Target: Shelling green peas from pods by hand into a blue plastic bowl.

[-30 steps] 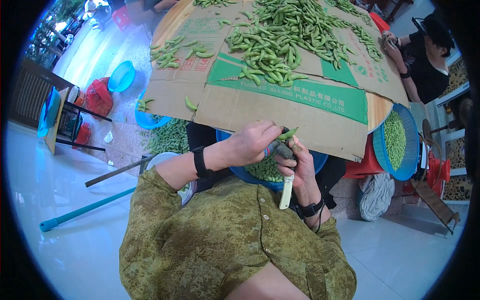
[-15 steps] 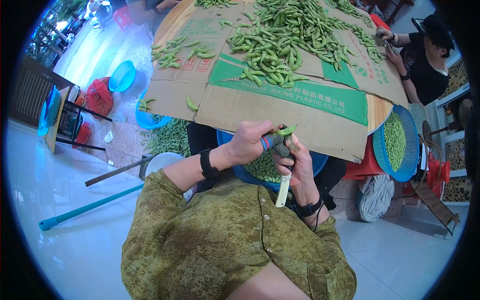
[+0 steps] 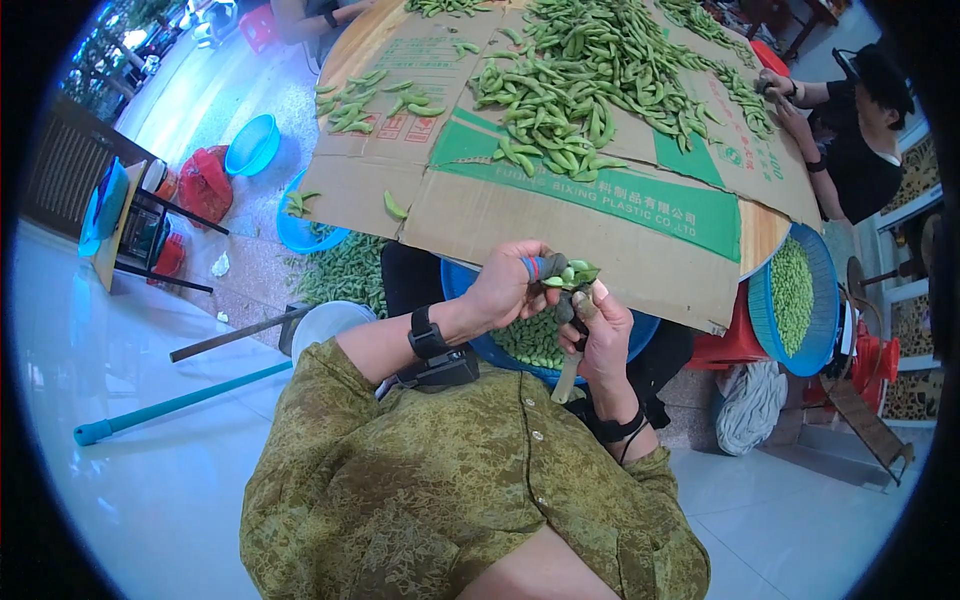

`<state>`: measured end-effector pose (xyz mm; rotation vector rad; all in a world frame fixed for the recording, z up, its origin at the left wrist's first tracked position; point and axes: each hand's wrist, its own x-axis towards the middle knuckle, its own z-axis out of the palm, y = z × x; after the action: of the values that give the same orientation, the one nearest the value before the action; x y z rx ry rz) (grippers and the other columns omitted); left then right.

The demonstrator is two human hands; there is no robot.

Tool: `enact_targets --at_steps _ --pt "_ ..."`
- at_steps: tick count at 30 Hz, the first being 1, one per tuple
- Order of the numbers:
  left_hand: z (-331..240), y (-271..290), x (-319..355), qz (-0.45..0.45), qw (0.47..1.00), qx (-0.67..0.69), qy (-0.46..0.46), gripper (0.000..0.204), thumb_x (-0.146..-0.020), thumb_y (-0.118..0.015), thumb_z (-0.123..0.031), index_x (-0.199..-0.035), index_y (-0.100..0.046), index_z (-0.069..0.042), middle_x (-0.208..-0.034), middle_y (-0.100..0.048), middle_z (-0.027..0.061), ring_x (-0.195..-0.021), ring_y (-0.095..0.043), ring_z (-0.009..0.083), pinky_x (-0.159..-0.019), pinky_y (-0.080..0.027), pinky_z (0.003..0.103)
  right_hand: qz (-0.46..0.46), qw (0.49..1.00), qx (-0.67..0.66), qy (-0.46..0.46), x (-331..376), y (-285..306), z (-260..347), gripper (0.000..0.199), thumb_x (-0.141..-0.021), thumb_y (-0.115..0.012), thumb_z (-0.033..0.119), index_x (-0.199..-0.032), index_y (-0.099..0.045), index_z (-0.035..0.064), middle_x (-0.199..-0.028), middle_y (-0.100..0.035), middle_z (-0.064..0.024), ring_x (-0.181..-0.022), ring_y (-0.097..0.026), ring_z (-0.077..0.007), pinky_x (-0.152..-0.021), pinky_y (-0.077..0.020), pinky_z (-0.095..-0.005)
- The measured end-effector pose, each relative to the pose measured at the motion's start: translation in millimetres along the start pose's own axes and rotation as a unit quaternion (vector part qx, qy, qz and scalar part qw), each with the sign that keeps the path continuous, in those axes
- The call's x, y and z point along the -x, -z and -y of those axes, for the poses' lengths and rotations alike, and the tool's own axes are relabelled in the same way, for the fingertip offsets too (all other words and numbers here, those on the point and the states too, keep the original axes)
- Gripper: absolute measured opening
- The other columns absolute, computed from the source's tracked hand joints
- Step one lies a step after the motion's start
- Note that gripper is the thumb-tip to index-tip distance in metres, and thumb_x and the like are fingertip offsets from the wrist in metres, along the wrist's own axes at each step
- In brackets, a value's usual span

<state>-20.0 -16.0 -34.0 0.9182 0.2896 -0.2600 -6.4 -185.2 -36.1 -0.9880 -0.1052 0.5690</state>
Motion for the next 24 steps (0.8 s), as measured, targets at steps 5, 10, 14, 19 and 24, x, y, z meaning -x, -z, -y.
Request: enact_targets --at_steps 5,10,14,19,24 --pt "-7.0 -14.5 10.7 -0.035 0.965 -0.249 -0.075 0.014 -0.094 -0.051 -0.013 -0.096 -0.061 -0.004 -0.067 -0.062 0.0052 -0.052 -0.054 0.0072 -0.043 -0.039 0.021 -0.064 0.977 0.171 0.107 -2.1 3.9 -1.1 0.020 -0.091 -0.057 0.008 -0.109 -0.057 -0.0012 -0.078 -0.056 0.0001 -0.056 -0.048 -0.0063 -0.046 -0.0388 -0.0201" --pt "-3.8 -21.4 25.5 -0.019 0.915 -0.369 -0.162 0.017 -0.093 -0.049 -0.009 -0.101 -0.060 -0.001 -0.072 -0.063 0.0034 -0.061 -0.057 0.0073 -0.053 -0.045 0.023 -0.072 0.815 0.477 0.321 -10.1 7.1 2.0 0.047 -0.078 -0.069 0.002 -0.121 -0.050 -0.0036 -0.082 -0.057 -0.0055 -0.068 -0.053 -0.0128 -0.059 -0.0454 -0.0261" --pt "-4.8 -20.5 30.9 -0.002 0.897 -0.408 -0.169 0.016 -0.091 -0.050 -0.007 -0.101 -0.060 0.000 -0.075 -0.063 0.0029 -0.066 -0.058 0.0085 -0.059 -0.047 0.025 -0.026 0.762 0.521 0.384 -16.9 14.1 2.1 0.041 -0.069 -0.066 -0.005 -0.108 -0.053 -0.0034 -0.081 -0.052 -0.0137 -0.066 -0.054 -0.0250 -0.057 -0.0448 -0.0317" --pt "-7.3 -17.3 32.0 0.033 0.899 -0.413 -0.141 0.015 -0.087 -0.055 -0.005 -0.100 -0.059 0.001 -0.073 -0.062 0.0052 -0.067 -0.057 0.0090 -0.060 -0.047 0.025 -0.025 0.801 0.493 0.340 -15.7 12.3 6.7 0.033 -0.068 -0.062 -0.007 -0.100 -0.054 -0.0029 -0.081 -0.052 -0.0149 -0.067 -0.055 -0.0273 -0.057 -0.0448 -0.0334" --pt "-3.5 -11.2 36.9 0.054 0.922 -0.363 -0.128 0.016 -0.084 -0.060 -0.005 -0.099 -0.059 0.001 -0.072 -0.063 0.0074 -0.066 -0.056 0.0092 -0.061 -0.046 0.026 0.036 0.839 0.457 0.292 -11.0 16.5 8.5 0.031 -0.067 -0.060 -0.007 -0.097 -0.055 -0.0027 -0.079 -0.052 -0.0140 -0.066 -0.054 -0.0270 -0.059 -0.0451 -0.0329"
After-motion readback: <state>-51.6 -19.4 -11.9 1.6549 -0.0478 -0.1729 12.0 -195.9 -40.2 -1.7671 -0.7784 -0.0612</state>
